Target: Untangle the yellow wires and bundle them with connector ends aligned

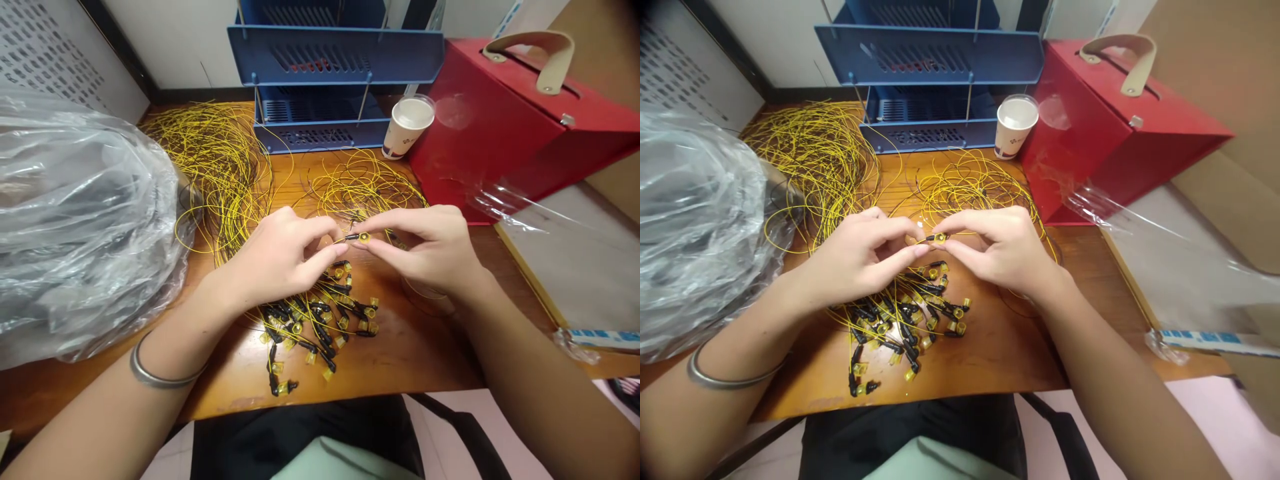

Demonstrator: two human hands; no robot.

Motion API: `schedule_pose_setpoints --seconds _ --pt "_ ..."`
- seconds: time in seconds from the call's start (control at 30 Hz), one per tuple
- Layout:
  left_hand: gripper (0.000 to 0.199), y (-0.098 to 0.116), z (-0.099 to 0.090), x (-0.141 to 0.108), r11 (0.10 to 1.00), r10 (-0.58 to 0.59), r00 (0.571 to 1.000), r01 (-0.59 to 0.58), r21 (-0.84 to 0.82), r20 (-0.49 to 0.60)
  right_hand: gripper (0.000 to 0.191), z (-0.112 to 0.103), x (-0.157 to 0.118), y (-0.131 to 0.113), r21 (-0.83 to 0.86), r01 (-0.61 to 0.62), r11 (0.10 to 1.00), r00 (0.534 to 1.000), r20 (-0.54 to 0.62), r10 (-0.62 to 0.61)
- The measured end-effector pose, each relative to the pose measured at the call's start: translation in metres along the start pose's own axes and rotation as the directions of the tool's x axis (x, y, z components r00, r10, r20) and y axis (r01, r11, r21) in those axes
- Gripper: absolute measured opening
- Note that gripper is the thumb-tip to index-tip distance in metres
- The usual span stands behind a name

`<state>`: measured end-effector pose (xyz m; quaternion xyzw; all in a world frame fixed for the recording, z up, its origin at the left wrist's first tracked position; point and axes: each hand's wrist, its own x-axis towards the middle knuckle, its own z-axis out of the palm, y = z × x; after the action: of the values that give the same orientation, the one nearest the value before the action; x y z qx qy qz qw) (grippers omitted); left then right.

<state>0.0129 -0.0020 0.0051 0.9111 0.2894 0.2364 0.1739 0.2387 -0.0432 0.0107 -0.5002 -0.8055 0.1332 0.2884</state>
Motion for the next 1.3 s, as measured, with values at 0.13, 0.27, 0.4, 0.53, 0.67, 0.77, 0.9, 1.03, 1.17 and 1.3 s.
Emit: schedule_pose_setpoints --seconds 0.13,0.27,0.4,0.53,0.67,0.77,0.9,1.03,1.17,1.3 --pt "0.025 0.000 0.001 0.000 0.997 0.036 0.998 -0.032 0.071 -0.044 0.020 0.001 0.000 -0.002 0.016 0.009 1.000 1.000 -0.014 -0.009" --pt "0.028 -0.006 -0.002 0.000 0.977 0.090 0.996 -0.090 0.193 0.006 0.016 -0.001 -0.001 0.000 0.127 0.028 0.991 0.999 -0.048 -0.022" --pt "0.026 -0.013 -0.009 -0.002 0.950 0.035 0.995 -0.003 0.313 -0.097 0.018 -0.010 -0.005 -0.002 0.387 0.001 0.922 0.999 -0.031 0.012" --pt "0.027 -0.014 -0.017 0.002 0.960 -0.179 0.951 0.225 0.166 -0.254 0.017 -0.022 -0.007 -0.012 0.633 0.079 0.770 0.986 0.062 -0.152" --pt "0.026 -0.011 -0.025 0.013 0.918 -0.369 0.894 0.308 -0.250 -0.255 0.012 -0.027 -0.008 -0.022 0.797 0.038 0.603 0.919 0.208 -0.334" --pt "0.042 -0.011 -0.036 0.025 0.789 -0.456 0.878 0.323 -0.523 -0.145 0.012 -0.023 -0.011 -0.028 0.797 -0.059 0.600 0.850 0.355 -0.388" --pt "0.052 -0.015 -0.056 0.047 0.619 -0.530 0.848 0.390 -0.682 0.003 0.012 -0.009 -0.022 -0.033 0.746 -0.100 0.658 0.760 0.484 -0.434" --pt "0.052 -0.032 -0.073 0.074 0.516 -0.617 0.786 0.360 -0.777 -0.046 0.013 0.003 -0.039 -0.038 0.713 -0.115 0.692 0.572 0.617 -0.540" --pt "0.046 -0.056 -0.092 0.093 0.569 -0.668 0.719 0.327 -0.755 -0.192 0.019 0.006 -0.050 -0.040 0.644 -0.092 0.759 0.476 0.698 -0.535" --pt "0.047 -0.072 -0.118 0.103 0.728 -0.595 0.724 0.301 -0.615 -0.350 0.021 0.004 -0.054 -0.034 0.598 -0.102 0.795 0.512 0.717 -0.474"
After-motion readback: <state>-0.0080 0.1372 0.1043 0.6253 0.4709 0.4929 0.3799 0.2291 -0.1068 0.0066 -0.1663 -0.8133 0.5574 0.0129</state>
